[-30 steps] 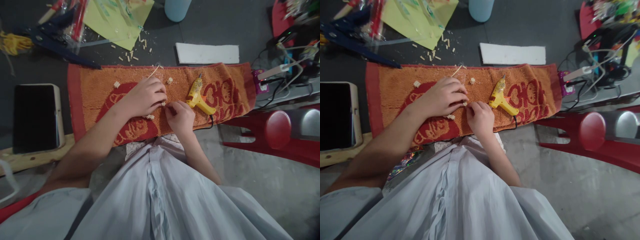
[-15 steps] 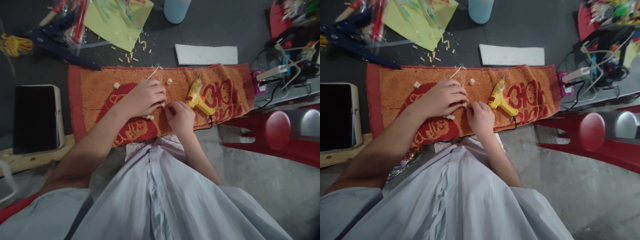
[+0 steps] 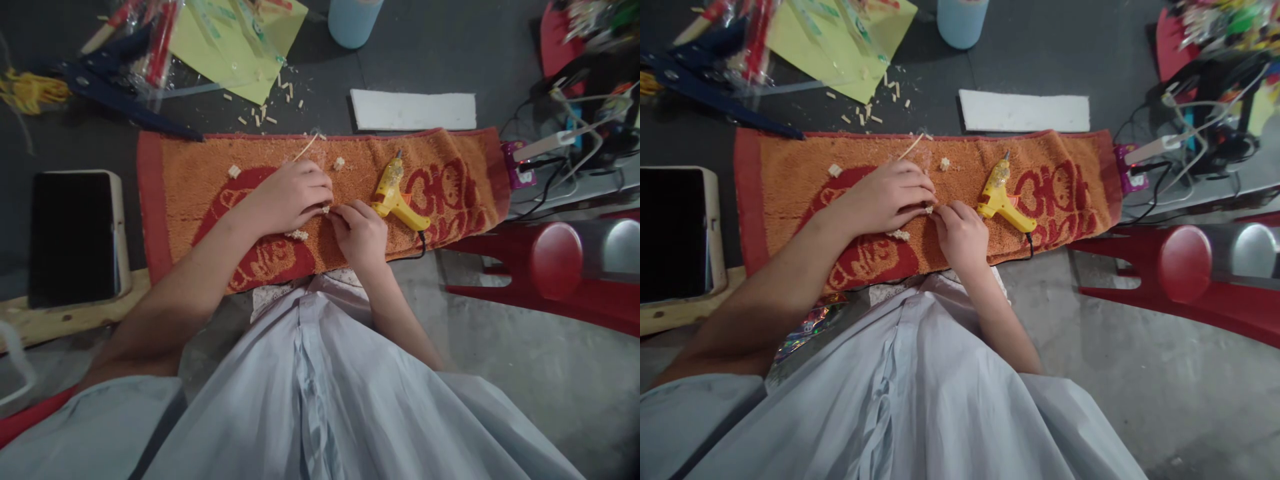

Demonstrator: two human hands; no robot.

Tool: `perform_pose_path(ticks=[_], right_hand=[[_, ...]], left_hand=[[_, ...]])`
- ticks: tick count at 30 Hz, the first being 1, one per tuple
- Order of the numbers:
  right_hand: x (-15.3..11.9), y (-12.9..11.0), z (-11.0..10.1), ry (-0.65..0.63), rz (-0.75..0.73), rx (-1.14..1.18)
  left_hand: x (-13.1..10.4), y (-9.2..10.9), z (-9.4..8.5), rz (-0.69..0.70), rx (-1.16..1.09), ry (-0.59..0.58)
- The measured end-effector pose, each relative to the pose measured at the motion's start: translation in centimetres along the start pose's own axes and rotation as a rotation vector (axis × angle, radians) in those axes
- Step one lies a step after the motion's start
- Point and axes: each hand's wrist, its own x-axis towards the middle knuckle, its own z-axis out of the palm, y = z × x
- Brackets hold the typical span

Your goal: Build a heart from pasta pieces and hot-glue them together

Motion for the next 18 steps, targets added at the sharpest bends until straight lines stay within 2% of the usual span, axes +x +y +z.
perform_pose_path(ticks=[18], right_hand=[[0.19, 0.25, -0.20, -0.049, -0.006, -0.012]], left_hand=[[0.00, -0.01, 0.04, -0.033, -0.065, -0.005]])
